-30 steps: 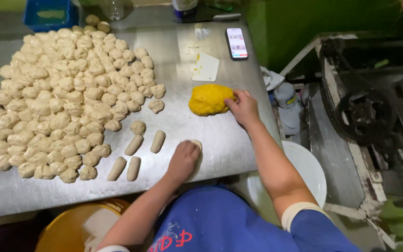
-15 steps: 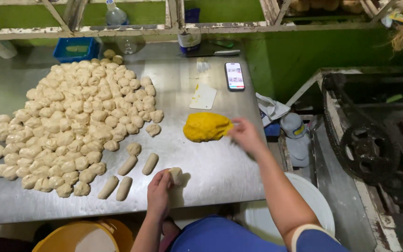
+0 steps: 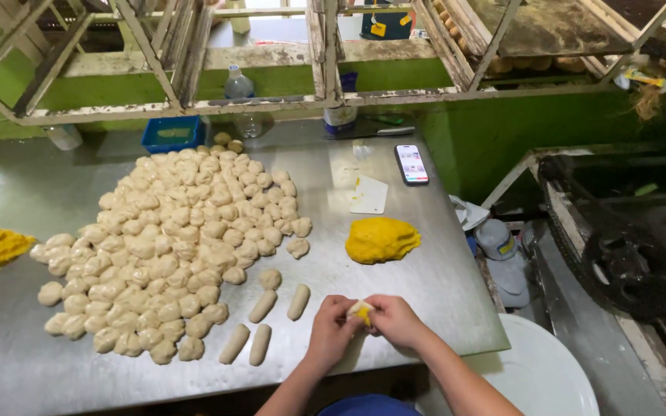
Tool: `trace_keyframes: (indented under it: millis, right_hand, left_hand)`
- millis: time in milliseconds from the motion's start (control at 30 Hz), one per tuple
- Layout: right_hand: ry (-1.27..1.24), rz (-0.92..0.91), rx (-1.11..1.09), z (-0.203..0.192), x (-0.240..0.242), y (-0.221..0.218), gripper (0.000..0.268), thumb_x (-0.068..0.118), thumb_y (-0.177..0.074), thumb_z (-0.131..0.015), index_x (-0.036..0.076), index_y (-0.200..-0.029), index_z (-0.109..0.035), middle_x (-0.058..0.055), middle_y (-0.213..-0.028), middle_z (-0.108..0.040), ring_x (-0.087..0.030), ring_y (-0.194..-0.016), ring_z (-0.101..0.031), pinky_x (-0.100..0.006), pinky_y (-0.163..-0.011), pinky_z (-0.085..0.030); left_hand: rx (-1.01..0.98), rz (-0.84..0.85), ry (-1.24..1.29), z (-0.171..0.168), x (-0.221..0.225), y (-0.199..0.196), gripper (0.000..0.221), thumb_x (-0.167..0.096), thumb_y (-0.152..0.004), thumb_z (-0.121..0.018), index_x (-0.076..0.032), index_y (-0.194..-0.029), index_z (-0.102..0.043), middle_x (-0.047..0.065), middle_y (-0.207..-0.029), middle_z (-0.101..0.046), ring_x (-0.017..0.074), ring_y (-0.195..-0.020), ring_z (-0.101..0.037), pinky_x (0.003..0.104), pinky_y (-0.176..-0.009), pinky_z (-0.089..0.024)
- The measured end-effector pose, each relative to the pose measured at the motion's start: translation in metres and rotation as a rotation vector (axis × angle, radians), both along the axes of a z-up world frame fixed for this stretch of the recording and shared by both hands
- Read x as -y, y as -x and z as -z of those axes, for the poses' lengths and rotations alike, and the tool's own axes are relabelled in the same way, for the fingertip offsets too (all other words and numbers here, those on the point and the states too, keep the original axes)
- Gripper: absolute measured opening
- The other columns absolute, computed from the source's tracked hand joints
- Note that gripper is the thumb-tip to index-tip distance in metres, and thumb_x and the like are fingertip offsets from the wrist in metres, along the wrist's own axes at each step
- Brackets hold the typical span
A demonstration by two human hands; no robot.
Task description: Filling and rolling small pieces of dough with a yellow paste on a production table
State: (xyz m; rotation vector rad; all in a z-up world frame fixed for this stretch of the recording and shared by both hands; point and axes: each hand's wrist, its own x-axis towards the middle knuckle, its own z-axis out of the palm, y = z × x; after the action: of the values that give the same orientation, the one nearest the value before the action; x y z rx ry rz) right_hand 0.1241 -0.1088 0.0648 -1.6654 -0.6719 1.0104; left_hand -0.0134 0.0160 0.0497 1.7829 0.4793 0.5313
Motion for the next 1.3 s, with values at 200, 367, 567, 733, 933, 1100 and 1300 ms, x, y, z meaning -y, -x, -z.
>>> trace_keyframes:
  millis: [200,367,567,733,933,1100,1300]
  right_hand:
    - [-0.156,0.102,0.499,0.040,0.019,0.013,0.026,0.019,-0.089,-0.076,0.008,-0.112,-0.079,-0.010,-0.120,-0.075,-0.021,-0.114,-0.069,-0.032,-0.106,-0.050]
    - [-0.026,0.390,0.202,0.040,0.016,0.004,0.006,0.004,-0.081,-0.078,0.005,-0.082,-0.073,-0.008,-0.070,-0.068,-0.015,-0.051,-0.062,-0.030,-0.043,-0.051]
    - [0.118,0.189,0.569,0.037,0.018,-0.012,0.031,0.008,-0.079,-0.057,0.012,-0.100,-0.080,-0.007,-0.101,-0.074,-0.022,-0.099,-0.070,-0.032,-0.092,-0.052]
    - [-0.066,-0.061,0.578,0.040,0.019,-0.024,0.051,0.001,-0.076,-0.052,0.004,-0.122,-0.074,-0.006,-0.124,-0.066,-0.021,-0.118,-0.065,-0.031,-0.111,-0.045]
    - [-0.088,-0.299,1.227,0.064,0.024,-0.023,0.049,0.027,-0.087,-0.059,0.013,-0.134,-0.061,-0.013,-0.136,-0.059,-0.034,-0.124,-0.055,-0.052,-0.095,-0.048]
    - [-0.205,-0.383,1.327,0.047,0.048,-0.037,0.064,0.039,-0.092,-0.061,0.012,-0.149,-0.049,-0.014,-0.154,-0.048,-0.032,-0.142,-0.044,-0.053,-0.119,-0.030]
    - [0.056,-0.368,1.682,0.071,0.041,-0.020,0.092,0.077,-0.100,-0.025,0.014,-0.166,-0.016,-0.007,-0.172,-0.017,-0.027,-0.162,-0.008,-0.060,-0.118,-0.012]
  left_hand:
    - [0.024,0.017,0.012,0.046,-0.015,-0.009,0.053,-0.009,-0.076,-0.078,-0.012,-0.129,-0.069,0.006,-0.099,-0.067,0.0183,-0.087,-0.064,0.032,-0.084,-0.053]
    - [-0.035,0.306,0.049,0.021,-0.011,-0.013,0.057,-0.022,-0.084,-0.075,-0.012,-0.139,-0.064,0.006,-0.115,-0.056,0.0160,-0.090,-0.060,0.027,-0.084,-0.050]
    - [-0.211,0.135,-0.410,0.016,0.009,-0.041,0.006,-0.018,-0.086,-0.064,-0.013,-0.090,-0.064,0.012,-0.111,-0.052,0.0427,-0.072,-0.064,0.057,-0.066,-0.047]
    - [-0.381,-0.024,-0.218,-0.004,0.012,-0.042,0.027,-0.032,-0.092,-0.062,-0.017,-0.114,-0.055,0.018,-0.102,-0.053,0.0481,-0.082,-0.061,0.055,-0.076,-0.046]
    - [-0.255,0.023,-0.679,-0.010,0.042,-0.017,0.018,-0.018,-0.098,-0.053,-0.001,-0.095,-0.058,0.020,-0.092,-0.055,0.0429,-0.075,-0.051,0.057,-0.058,-0.041]
    - [-0.379,-0.046,-0.817,0.006,0.043,0.009,0.068,-0.044,-0.091,-0.065,-0.012,-0.149,-0.051,0.018,-0.161,-0.040,0.0443,-0.133,-0.042,0.061,-0.094,-0.042]
    - [-0.353,0.037,-1.010,0.008,0.050,0.018,0.066,-0.039,-0.104,-0.046,-0.005,-0.159,-0.036,0.017,-0.168,-0.032,0.0385,-0.156,-0.028,0.062,-0.118,-0.022]
